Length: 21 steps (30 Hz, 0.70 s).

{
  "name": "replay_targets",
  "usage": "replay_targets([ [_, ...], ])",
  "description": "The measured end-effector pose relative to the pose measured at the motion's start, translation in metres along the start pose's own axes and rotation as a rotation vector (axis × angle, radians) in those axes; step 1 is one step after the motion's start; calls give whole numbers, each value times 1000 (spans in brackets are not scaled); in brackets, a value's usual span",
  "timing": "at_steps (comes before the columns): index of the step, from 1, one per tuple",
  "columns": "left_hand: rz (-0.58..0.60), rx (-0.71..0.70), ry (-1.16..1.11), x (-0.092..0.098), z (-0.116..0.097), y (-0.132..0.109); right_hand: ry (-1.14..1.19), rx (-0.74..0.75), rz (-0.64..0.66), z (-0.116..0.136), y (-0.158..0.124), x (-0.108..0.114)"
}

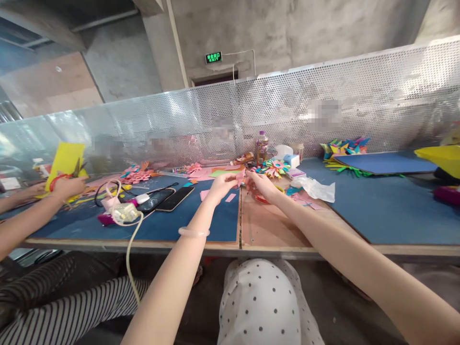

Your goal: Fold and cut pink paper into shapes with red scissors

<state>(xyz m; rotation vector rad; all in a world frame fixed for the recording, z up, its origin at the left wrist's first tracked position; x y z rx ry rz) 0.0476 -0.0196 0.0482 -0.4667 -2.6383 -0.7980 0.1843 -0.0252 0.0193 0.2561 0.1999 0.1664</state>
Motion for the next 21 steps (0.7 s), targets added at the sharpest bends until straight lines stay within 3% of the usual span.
replay_targets([
  [8,42,-59,191,-6,14,7,161,-349,66,-13,-8,-14],
  [13,45,-65,301,-7,16,7,261,-392,43,-13,-10,-14],
  [21,-80,-19,191,2,24,7,287,-384,43,-13,-8,-14],
])
Point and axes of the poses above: each hand's wrist, its own y-axis towards the middle knuckle, its own x-axis out of the back of the hand, z = x × y, the point moved 5 cm from there along y, towards the middle knuckle, and after that the axes turned 9 degrees about y, right-handed, at the moved point
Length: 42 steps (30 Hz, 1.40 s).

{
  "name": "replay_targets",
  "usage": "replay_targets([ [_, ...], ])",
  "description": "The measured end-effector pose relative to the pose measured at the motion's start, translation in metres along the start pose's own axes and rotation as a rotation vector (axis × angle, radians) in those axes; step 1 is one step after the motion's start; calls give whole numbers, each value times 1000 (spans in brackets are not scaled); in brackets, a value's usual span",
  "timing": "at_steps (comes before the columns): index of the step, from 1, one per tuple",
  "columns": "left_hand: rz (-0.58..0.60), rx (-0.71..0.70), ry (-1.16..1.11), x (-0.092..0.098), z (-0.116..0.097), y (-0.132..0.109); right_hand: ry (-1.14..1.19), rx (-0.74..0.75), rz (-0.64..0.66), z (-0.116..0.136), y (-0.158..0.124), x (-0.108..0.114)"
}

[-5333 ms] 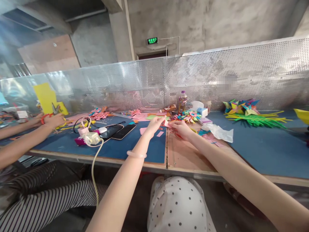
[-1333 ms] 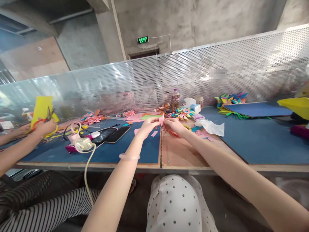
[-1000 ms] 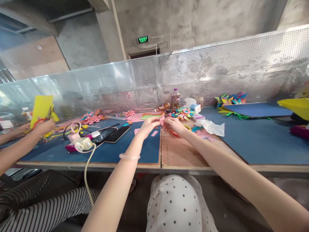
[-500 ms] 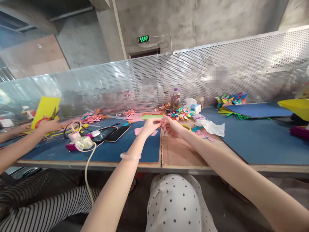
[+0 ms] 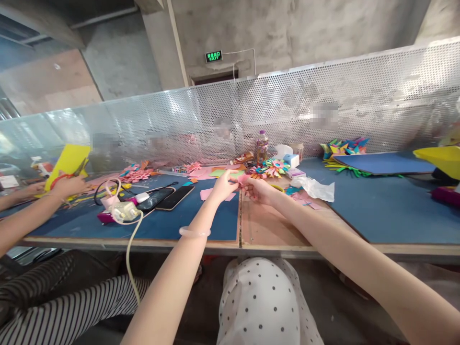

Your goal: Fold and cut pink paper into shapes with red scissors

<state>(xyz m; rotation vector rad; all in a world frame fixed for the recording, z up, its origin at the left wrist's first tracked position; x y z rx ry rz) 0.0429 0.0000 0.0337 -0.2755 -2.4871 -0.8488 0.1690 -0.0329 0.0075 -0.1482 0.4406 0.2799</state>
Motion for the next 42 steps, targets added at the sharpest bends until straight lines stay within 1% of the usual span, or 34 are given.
replay_targets([
  [7,20,92,-103,0,0,-1,-100,72,-81,1,2,3],
  [11,48,125,-168,-2,2,-1,-142,107,-77,-1,2,4],
  [17,25,129,-184,0,3,-3,-190,181,-31,0,6,8],
  [20,54,137,-263,-2,1,-4,-243,206,-41,2,6,8],
  [26,138,198,-435,-5,-8,-8,-304,232,-56,3,7,9],
  [36,128,278,-484,-1,-8,-11,-385,290,-71,6,5,7],
  [42,130,292,-494,-1,-9,-11,-478,337,-64,7,6,7],
])
Point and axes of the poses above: each hand's wrist, its own y-axis towards the middle knuckle, its own x-axis out of the back of the hand, z = x × y, the point moved 5 cm from there along y, towards the middle knuckle, and after that the axes turned 9 degrees about y, right-handed, at the moved point
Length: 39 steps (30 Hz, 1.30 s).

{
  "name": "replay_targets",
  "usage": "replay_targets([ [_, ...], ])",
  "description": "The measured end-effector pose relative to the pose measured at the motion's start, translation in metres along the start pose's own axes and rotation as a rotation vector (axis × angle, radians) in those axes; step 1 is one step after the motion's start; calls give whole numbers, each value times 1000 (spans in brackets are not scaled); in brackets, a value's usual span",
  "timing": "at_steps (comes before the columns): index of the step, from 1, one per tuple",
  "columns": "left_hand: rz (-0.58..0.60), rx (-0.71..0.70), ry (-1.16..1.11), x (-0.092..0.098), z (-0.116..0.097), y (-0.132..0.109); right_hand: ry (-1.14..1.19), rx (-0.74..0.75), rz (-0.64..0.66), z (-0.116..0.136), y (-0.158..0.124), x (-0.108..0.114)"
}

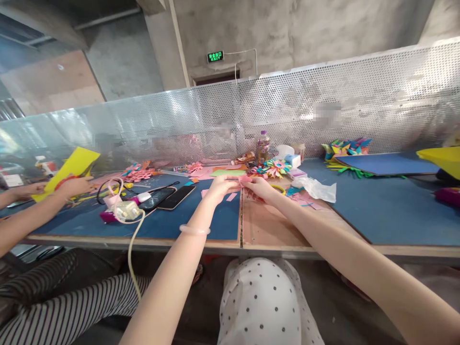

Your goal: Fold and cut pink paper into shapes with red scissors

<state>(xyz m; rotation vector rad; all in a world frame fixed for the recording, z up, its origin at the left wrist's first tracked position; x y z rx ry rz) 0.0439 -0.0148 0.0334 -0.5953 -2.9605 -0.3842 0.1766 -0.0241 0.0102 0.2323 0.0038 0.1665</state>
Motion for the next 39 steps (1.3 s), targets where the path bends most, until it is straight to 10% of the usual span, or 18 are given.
replay_targets([
  [23,-34,26,20,-1,-2,-1,-38,268,-219,10,4,1],
  [39,77,44,30,-6,-1,-3,205,195,-126,5,5,-7],
])
Point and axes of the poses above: each hand's wrist, its own y-axis towards the middle knuckle, its own x-axis out of the back of the hand, z = x × y, the point moved 5 cm from there along y, towards the middle knuckle, and after that the axes turned 9 degrees about y, right-handed, at the moved point
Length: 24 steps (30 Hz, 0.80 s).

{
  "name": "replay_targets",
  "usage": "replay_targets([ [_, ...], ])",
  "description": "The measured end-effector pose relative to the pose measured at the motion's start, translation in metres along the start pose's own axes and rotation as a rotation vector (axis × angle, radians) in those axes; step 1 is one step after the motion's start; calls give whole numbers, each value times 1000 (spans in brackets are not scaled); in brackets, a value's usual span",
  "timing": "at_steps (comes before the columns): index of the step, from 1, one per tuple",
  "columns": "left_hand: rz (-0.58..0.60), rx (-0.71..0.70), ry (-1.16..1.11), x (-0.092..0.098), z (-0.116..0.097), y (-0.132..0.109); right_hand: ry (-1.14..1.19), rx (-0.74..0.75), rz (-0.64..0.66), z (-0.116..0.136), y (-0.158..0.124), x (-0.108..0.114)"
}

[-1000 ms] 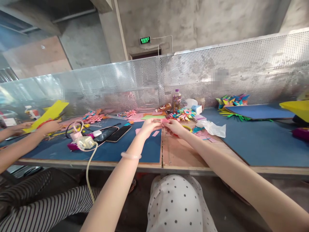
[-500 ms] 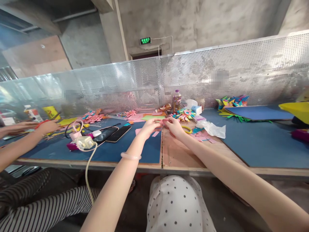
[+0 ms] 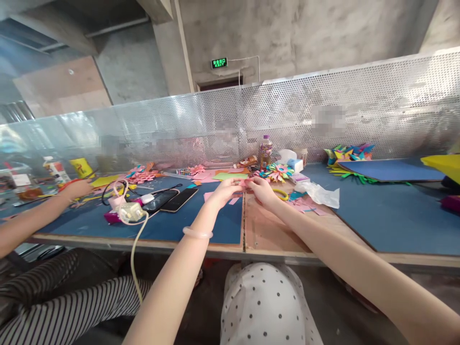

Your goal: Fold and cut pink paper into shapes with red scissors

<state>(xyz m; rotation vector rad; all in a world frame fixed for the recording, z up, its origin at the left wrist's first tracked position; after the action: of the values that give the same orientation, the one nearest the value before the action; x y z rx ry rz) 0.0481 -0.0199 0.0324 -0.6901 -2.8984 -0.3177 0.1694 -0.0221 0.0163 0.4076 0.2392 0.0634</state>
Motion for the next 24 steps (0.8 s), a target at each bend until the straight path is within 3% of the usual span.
replay_targets([
  [13,-100,-38,-21,3,-6,-1,31,5,-22,3,-2,0],
  [19,-61,1,74,1,-2,-1,6,17,-81,8,-4,9],
  [24,-197,112,102,12,5,-2,-121,-15,-117,13,-5,15],
])
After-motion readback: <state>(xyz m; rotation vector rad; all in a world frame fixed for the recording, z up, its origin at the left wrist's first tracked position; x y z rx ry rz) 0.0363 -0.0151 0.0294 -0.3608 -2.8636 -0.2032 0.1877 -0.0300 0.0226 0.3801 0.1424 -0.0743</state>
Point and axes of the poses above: each hand's wrist, its own y-axis towards the middle knuckle, its own x-axis out of the back of the hand, z = x × y, the point moved 5 cm from there along y, towards the middle knuckle, and after that the axes turned 9 degrees about y, right-handed, at the moved point
